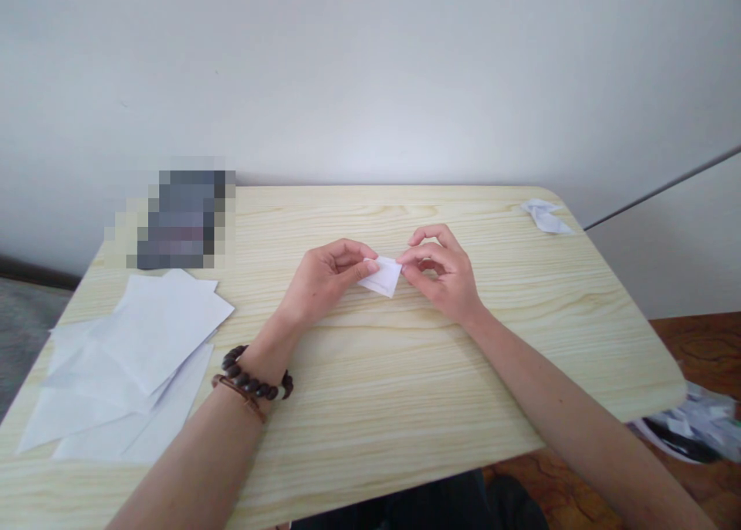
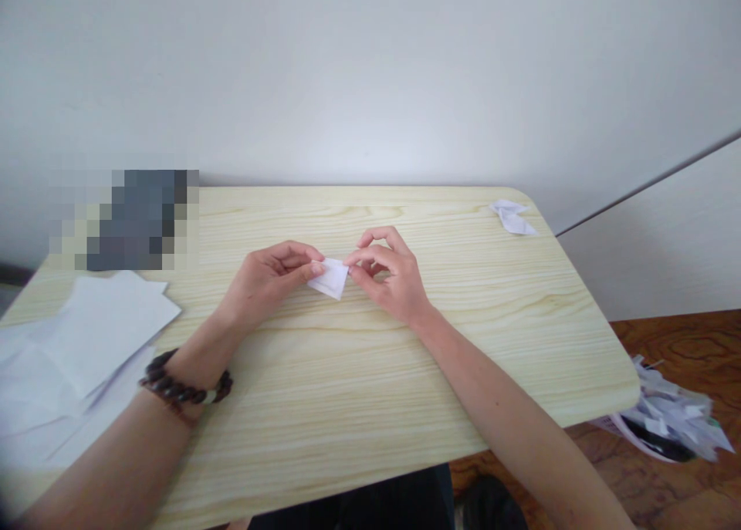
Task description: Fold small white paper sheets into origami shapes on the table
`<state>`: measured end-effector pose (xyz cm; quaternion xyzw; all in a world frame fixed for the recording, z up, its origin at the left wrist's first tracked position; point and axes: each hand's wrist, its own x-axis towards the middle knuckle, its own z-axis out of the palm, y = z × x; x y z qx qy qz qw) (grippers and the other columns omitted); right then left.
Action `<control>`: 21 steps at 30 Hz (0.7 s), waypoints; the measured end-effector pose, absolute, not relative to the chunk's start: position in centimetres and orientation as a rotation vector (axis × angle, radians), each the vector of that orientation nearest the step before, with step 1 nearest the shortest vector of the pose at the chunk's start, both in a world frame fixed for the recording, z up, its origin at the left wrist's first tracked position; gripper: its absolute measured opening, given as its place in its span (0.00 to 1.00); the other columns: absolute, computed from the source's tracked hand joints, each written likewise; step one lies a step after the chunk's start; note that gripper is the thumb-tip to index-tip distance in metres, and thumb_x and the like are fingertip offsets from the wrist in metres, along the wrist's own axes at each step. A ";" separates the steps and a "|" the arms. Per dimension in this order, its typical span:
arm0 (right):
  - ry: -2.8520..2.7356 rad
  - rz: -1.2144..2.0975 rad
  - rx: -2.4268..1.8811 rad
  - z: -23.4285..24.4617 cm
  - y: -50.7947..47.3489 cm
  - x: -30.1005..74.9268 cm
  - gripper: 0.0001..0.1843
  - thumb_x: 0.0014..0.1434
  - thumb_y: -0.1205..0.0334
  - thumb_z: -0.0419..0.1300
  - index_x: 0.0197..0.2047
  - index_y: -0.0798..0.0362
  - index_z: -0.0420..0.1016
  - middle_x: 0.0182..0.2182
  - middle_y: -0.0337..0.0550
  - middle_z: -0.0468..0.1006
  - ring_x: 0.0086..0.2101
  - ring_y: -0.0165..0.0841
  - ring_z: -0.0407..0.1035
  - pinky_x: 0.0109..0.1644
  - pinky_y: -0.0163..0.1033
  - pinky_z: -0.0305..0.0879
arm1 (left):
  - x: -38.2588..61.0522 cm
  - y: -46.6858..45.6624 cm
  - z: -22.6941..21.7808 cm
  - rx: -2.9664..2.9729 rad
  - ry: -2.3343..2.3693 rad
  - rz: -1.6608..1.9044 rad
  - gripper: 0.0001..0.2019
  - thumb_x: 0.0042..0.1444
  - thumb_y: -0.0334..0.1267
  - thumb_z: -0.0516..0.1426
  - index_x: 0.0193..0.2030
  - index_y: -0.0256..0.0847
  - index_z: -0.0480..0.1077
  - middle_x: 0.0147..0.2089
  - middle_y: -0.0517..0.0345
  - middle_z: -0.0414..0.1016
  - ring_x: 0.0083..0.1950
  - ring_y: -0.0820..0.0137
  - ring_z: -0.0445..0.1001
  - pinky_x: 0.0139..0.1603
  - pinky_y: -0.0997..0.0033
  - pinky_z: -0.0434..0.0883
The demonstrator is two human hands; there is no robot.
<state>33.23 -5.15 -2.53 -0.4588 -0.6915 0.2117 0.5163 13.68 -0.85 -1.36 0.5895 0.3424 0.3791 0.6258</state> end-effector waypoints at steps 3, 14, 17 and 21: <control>-1.718 0.572 -1.051 -2.4 -5.2 33.3 0.05 0.57 0.66 0.59 0.37 0.50 0.76 0.36 0.42 0.67 0.34 0.29 0.67 0.30 0.33 0.71 | 13.6 -0.9 -1.3 1.350 0.800 0.863 0.11 0.47 0.41 0.66 0.33 0.36 0.73 0.33 0.57 0.78 0.35 0.70 0.76 0.41 0.72 0.73; -1.755 0.736 -1.065 -2.5 -5.1 33.0 0.04 0.59 0.61 0.59 0.36 0.52 0.70 0.30 0.37 0.74 0.27 0.26 0.72 0.30 0.31 0.70 | 13.5 -1.0 -1.3 1.373 0.862 0.879 0.13 0.46 0.44 0.66 0.32 0.36 0.75 0.33 0.54 0.80 0.35 0.67 0.78 0.41 0.68 0.74; -1.768 0.688 -1.105 -2.3 -5.2 32.9 0.05 0.60 0.60 0.58 0.35 0.52 0.71 0.30 0.38 0.75 0.28 0.26 0.72 0.30 0.31 0.70 | 13.5 -1.1 -1.2 1.374 0.893 0.872 0.14 0.46 0.45 0.66 0.32 0.36 0.75 0.33 0.53 0.80 0.35 0.65 0.78 0.41 0.67 0.75; -1.802 0.618 -1.104 -2.2 -5.2 32.8 0.05 0.61 0.60 0.57 0.36 0.52 0.72 0.31 0.40 0.76 0.30 0.27 0.71 0.31 0.31 0.70 | 13.6 -1.1 -1.1 1.347 0.862 0.894 0.13 0.46 0.44 0.66 0.32 0.36 0.76 0.37 0.52 0.81 0.39 0.65 0.79 0.44 0.67 0.74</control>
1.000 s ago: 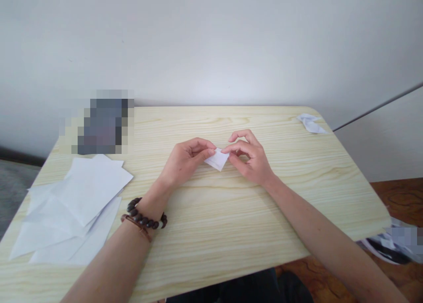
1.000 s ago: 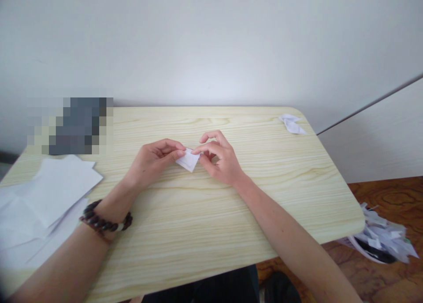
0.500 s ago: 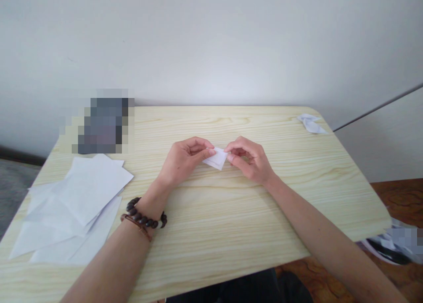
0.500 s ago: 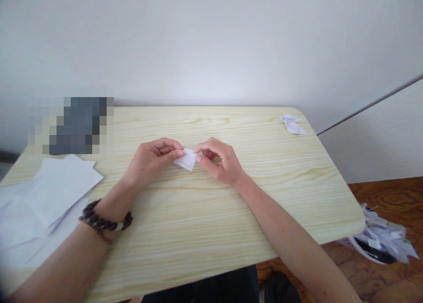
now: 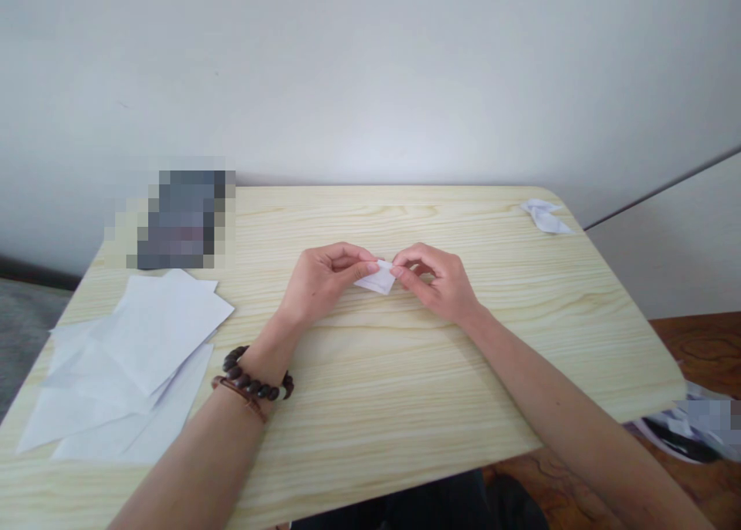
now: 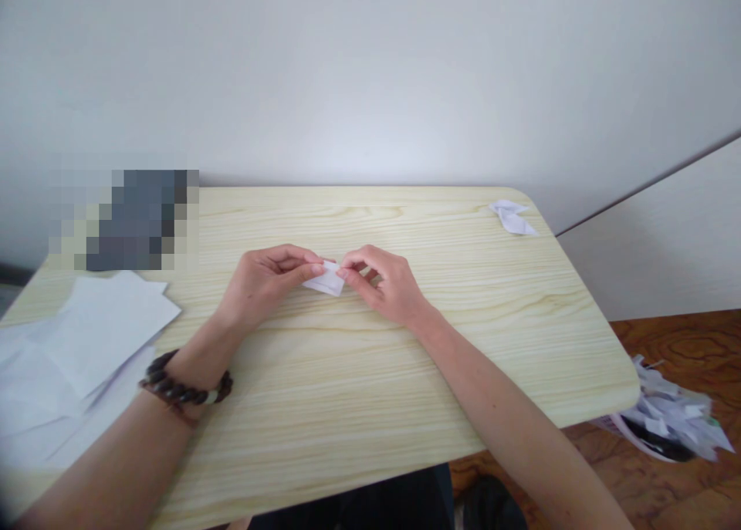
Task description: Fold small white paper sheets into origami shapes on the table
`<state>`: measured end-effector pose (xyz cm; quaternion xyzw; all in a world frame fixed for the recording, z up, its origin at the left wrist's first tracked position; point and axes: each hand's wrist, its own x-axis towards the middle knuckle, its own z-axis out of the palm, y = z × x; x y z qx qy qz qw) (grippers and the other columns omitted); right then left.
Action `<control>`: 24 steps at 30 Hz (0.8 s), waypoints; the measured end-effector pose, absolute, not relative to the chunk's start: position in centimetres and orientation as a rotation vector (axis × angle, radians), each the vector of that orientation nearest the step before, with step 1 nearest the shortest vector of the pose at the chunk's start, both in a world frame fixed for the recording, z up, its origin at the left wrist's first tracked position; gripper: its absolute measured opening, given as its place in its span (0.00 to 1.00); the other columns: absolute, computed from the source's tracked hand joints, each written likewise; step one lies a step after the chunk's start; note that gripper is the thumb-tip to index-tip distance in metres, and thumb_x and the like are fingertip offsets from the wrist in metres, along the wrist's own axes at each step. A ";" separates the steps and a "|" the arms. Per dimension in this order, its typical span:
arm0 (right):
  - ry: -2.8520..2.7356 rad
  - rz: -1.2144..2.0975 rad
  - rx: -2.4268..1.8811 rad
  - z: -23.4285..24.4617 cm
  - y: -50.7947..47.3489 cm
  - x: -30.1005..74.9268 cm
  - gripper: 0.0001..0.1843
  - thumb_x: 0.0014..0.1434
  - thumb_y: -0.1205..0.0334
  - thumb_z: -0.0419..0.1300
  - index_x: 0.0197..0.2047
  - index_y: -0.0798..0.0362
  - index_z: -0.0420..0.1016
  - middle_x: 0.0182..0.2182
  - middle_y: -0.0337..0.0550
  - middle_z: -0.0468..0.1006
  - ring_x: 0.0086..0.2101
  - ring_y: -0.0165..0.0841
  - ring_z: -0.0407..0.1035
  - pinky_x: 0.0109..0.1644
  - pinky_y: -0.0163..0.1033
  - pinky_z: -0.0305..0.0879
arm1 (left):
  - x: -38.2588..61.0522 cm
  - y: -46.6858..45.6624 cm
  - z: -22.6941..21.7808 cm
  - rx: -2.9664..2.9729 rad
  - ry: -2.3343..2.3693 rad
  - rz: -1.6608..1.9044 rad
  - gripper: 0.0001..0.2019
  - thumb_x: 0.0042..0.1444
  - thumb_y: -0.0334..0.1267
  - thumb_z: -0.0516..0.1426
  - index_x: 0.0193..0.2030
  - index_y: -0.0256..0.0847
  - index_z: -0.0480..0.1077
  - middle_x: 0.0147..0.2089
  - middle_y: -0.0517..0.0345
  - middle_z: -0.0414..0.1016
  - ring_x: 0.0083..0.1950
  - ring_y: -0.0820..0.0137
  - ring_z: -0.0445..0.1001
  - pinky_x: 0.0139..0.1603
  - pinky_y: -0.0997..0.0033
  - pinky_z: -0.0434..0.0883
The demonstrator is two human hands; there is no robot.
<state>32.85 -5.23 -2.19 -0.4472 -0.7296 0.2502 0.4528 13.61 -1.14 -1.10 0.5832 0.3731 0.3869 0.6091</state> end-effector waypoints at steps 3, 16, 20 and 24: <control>-1.847 0.542 -1.071 -2.1 -5.1 32.8 0.04 0.61 0.62 0.57 0.36 0.52 0.72 0.32 0.40 0.76 0.32 0.27 0.71 0.33 0.31 0.71 | 13.6 -1.1 -1.1 1.351 0.840 0.919 0.12 0.47 0.42 0.66 0.33 0.35 0.76 0.43 0.50 0.80 0.42 0.65 0.78 0.47 0.66 0.74; -1.795 0.623 -1.070 -2.6 -5.2 32.6 0.04 0.63 0.61 0.56 0.40 0.50 0.70 0.33 0.39 0.75 0.31 0.27 0.74 0.35 0.32 0.73 | 13.8 -1.2 -1.2 1.334 0.877 1.006 0.10 0.47 0.41 0.66 0.32 0.37 0.77 0.42 0.51 0.81 0.43 0.64 0.78 0.48 0.65 0.73; -1.788 0.607 -1.084 -2.6 -5.1 32.8 0.04 0.63 0.61 0.56 0.39 0.51 0.70 0.33 0.39 0.76 0.30 0.27 0.74 0.34 0.32 0.72 | 13.7 -1.1 -1.3 1.361 0.885 0.955 0.11 0.47 0.42 0.66 0.32 0.36 0.77 0.43 0.50 0.80 0.43 0.64 0.78 0.48 0.65 0.73; -1.826 0.492 -1.107 -2.5 -5.1 32.8 0.05 0.62 0.60 0.56 0.38 0.50 0.71 0.32 0.40 0.77 0.32 0.29 0.73 0.37 0.35 0.71 | 13.6 -1.1 -1.4 1.367 0.898 0.927 0.13 0.47 0.44 0.66 0.33 0.36 0.77 0.41 0.50 0.81 0.42 0.63 0.78 0.47 0.65 0.74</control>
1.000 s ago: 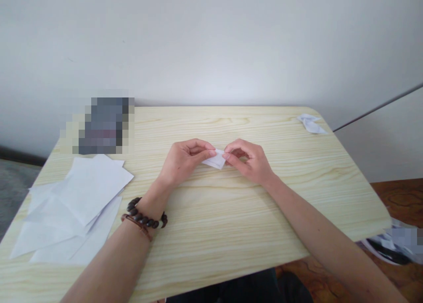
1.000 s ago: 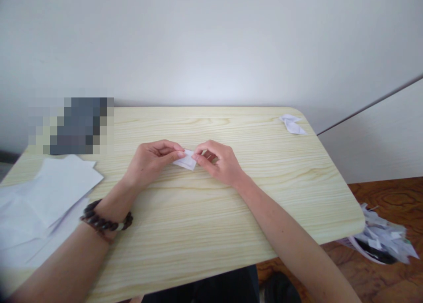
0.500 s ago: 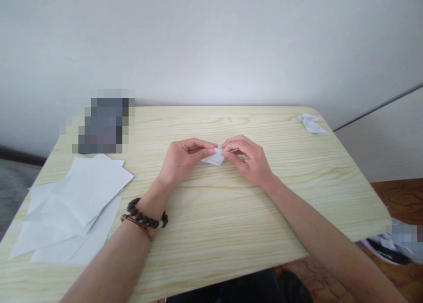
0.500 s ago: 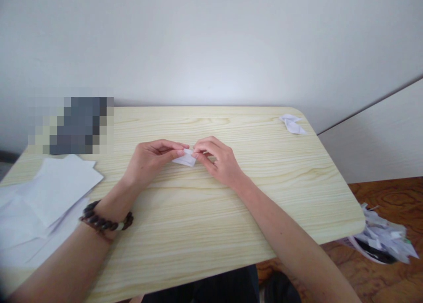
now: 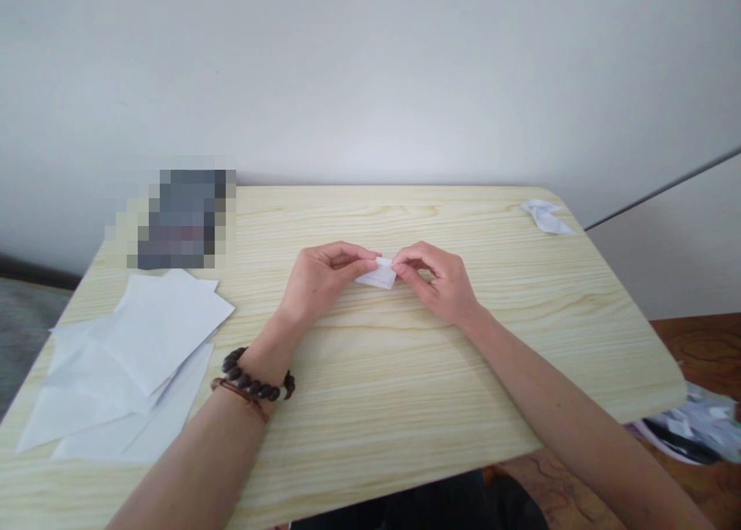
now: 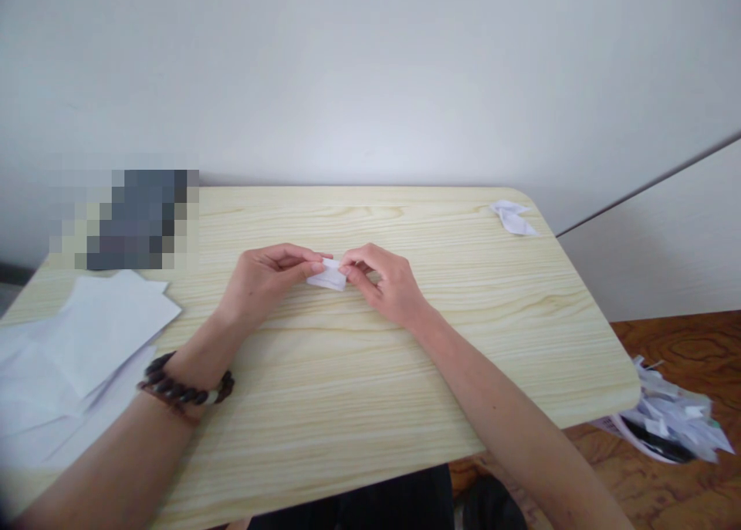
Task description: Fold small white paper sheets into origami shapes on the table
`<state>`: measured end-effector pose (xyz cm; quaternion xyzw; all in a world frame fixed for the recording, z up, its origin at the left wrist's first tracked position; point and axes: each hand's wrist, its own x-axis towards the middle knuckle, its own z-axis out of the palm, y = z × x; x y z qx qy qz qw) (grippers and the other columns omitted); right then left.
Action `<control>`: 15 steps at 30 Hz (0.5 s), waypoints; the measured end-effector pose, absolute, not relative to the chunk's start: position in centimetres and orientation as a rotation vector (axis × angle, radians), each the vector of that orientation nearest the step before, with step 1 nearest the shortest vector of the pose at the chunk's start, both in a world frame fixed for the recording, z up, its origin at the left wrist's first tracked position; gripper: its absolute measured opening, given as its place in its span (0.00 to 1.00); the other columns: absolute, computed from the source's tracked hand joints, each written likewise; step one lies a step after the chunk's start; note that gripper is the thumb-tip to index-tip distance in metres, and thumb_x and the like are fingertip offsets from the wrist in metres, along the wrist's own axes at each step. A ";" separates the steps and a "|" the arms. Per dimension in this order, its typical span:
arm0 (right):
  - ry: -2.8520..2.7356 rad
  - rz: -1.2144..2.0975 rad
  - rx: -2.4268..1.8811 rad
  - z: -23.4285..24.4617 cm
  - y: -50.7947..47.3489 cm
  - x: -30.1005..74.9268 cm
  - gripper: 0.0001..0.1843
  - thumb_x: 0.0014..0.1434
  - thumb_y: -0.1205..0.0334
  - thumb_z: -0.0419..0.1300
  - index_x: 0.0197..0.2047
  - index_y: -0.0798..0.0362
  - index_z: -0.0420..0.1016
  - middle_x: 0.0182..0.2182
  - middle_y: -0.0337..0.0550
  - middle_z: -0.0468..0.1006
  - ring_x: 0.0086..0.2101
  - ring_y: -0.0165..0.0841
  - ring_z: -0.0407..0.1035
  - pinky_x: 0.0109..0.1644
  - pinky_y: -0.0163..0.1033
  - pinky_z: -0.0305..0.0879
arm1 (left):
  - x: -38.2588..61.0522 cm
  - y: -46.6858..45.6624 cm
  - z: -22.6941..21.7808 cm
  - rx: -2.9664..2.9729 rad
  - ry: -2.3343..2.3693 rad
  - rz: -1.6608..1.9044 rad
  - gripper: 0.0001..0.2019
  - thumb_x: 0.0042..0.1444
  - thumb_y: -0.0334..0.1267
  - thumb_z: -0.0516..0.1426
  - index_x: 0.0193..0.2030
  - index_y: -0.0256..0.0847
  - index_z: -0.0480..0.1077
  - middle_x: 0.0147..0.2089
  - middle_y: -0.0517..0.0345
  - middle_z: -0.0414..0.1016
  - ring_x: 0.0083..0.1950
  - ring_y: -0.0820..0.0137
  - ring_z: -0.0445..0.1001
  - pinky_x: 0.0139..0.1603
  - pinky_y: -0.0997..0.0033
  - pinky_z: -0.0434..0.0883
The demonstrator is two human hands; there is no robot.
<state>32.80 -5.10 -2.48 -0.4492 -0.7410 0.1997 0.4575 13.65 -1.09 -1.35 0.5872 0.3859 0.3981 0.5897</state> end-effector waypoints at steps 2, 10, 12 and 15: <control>-1.836 0.446 -1.111 -2.4 -5.1 32.8 0.05 0.62 0.61 0.56 0.37 0.50 0.71 0.32 0.40 0.77 0.32 0.29 0.73 0.38 0.35 0.71 | 13.7 -1.1 -1.3 1.358 0.920 0.939 0.13 0.47 0.44 0.66 0.33 0.36 0.77 0.40 0.50 0.81 0.41 0.63 0.79 0.46 0.65 0.74; -1.820 0.447 -1.130 -2.3 -5.0 32.7 0.04 0.62 0.61 0.56 0.37 0.51 0.71 0.32 0.40 0.77 0.32 0.29 0.73 0.38 0.35 0.70 | 13.9 -1.3 -0.9 1.353 0.987 0.944 0.11 0.47 0.43 0.66 0.33 0.37 0.78 0.37 0.52 0.82 0.39 0.64 0.79 0.43 0.68 0.74; -1.790 0.492 -1.151 -2.4 -4.9 32.6 0.04 0.62 0.61 0.56 0.37 0.51 0.70 0.32 0.40 0.77 0.31 0.29 0.73 0.38 0.35 0.70 | 13.9 -1.3 -1.0 1.346 0.984 0.949 0.12 0.47 0.44 0.66 0.33 0.37 0.78 0.38 0.52 0.82 0.39 0.64 0.79 0.43 0.67 0.74; -1.712 0.579 -1.165 -2.6 -4.9 32.3 0.05 0.61 0.60 0.58 0.36 0.51 0.69 0.31 0.39 0.76 0.31 0.28 0.72 0.37 0.35 0.70 | 14.0 -1.2 -1.1 1.338 0.989 0.958 0.13 0.46 0.44 0.66 0.33 0.37 0.78 0.37 0.52 0.82 0.38 0.64 0.79 0.42 0.67 0.75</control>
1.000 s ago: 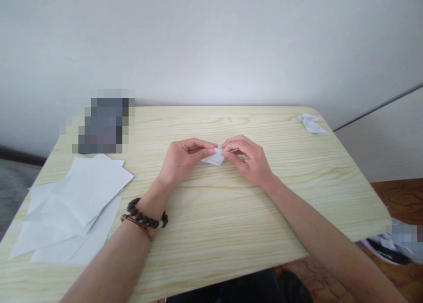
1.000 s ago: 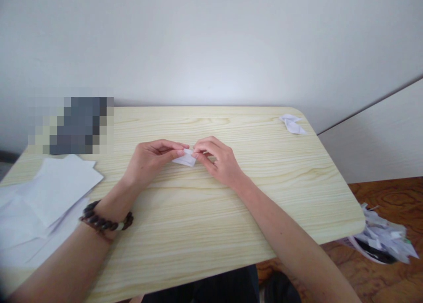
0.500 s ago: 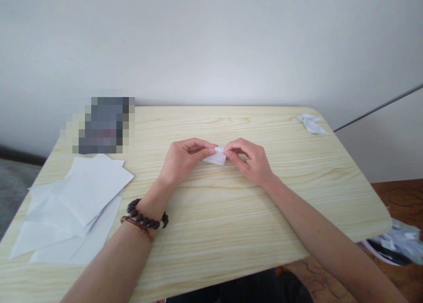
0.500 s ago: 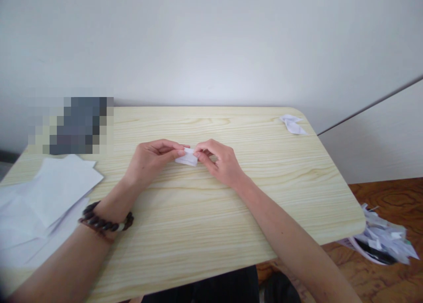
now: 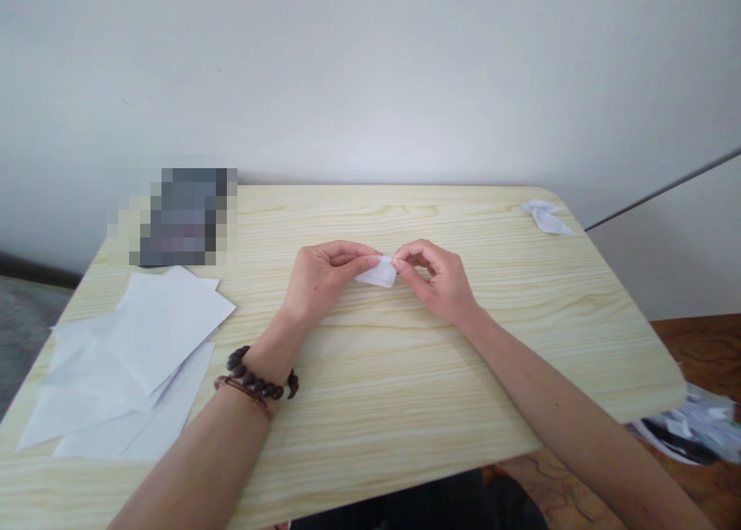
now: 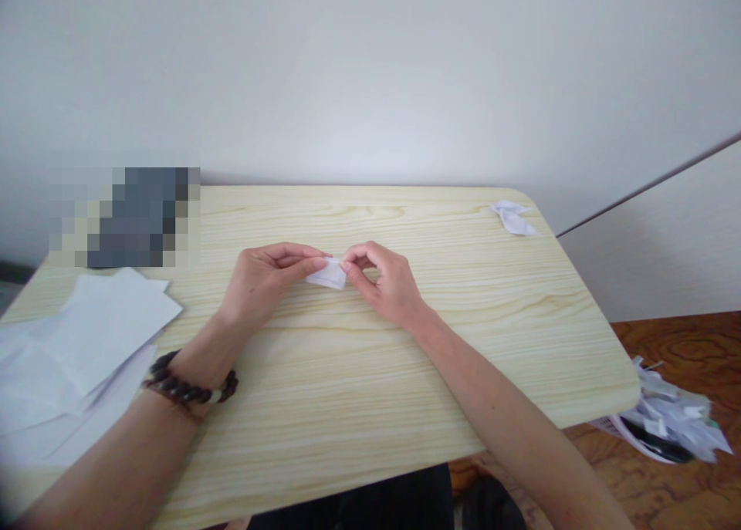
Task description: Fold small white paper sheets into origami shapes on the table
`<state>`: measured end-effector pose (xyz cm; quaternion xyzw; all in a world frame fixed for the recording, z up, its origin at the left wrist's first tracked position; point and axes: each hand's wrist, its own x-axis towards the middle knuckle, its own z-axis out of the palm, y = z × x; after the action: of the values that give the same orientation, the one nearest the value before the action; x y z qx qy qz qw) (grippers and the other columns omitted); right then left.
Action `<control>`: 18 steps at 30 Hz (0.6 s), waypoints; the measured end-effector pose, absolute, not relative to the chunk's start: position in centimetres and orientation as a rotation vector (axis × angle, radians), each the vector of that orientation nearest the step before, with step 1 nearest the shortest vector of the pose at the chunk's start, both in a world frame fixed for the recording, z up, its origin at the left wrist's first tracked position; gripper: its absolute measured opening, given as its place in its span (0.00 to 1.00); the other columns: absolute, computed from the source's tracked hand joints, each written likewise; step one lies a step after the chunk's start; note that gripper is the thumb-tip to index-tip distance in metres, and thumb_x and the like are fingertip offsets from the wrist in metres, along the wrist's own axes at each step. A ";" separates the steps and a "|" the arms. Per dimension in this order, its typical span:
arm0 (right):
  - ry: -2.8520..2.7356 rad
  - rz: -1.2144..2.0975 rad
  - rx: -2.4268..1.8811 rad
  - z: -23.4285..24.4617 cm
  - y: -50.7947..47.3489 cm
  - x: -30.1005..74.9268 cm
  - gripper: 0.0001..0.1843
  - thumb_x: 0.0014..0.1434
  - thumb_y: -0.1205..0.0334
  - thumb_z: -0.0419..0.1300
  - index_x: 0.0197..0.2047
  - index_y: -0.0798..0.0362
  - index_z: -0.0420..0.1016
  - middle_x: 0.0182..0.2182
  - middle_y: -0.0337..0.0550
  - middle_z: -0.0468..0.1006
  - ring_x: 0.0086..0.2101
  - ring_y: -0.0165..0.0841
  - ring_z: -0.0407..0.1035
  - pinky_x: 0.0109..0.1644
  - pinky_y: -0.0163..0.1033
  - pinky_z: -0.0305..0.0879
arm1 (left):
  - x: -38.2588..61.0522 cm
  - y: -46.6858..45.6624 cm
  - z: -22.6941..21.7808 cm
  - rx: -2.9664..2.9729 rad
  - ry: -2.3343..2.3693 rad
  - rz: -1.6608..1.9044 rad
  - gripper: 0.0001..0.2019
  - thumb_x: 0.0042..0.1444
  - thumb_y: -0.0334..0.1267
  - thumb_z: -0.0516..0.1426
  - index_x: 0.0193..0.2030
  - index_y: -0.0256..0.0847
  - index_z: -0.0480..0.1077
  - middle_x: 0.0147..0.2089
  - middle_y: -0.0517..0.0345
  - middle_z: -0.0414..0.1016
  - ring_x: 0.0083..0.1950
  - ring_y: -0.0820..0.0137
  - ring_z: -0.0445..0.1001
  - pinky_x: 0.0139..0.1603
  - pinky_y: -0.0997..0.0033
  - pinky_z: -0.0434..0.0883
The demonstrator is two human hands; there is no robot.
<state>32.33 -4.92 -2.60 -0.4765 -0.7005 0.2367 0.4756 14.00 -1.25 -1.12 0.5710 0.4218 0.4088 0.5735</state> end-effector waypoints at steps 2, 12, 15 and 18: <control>-1.640 0.626 -1.151 -2.7 -4.9 32.2 0.05 0.60 0.59 0.59 0.36 0.51 0.68 0.30 0.38 0.75 0.30 0.28 0.72 0.36 0.35 0.70 | 14.1 -1.3 -1.2 1.336 0.995 0.962 0.13 0.46 0.44 0.66 0.33 0.37 0.78 0.37 0.52 0.82 0.38 0.63 0.79 0.41 0.67 0.75; -1.654 0.670 -1.031 -2.7 -5.0 32.4 0.03 0.59 0.66 0.58 0.37 0.51 0.67 0.32 0.36 0.71 0.32 0.26 0.69 0.38 0.34 0.68 | 13.9 -1.4 -0.8 1.310 0.981 0.907 0.24 0.47 0.44 0.66 0.50 0.39 0.73 0.36 0.53 0.82 0.39 0.64 0.80 0.43 0.68 0.74; -1.619 0.674 -1.047 -2.8 -5.0 32.5 0.03 0.59 0.66 0.59 0.37 0.51 0.68 0.32 0.37 0.72 0.33 0.26 0.70 0.39 0.34 0.68 | 13.8 -1.2 -0.8 1.315 0.961 0.894 0.25 0.46 0.45 0.66 0.51 0.37 0.72 0.42 0.50 0.81 0.43 0.62 0.79 0.46 0.67 0.74; -1.545 0.665 -1.081 -3.0 -4.9 32.8 0.02 0.60 0.65 0.58 0.37 0.51 0.68 0.32 0.37 0.72 0.32 0.27 0.71 0.39 0.35 0.69 | 13.7 -1.0 -0.8 1.324 0.911 0.866 0.25 0.43 0.46 0.68 0.48 0.37 0.74 0.47 0.49 0.79 0.45 0.61 0.78 0.47 0.67 0.75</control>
<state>32.75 -4.90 -3.02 -0.4547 -0.6500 0.2800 0.5407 13.67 -1.01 -0.84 0.5736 0.3950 0.3755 0.6115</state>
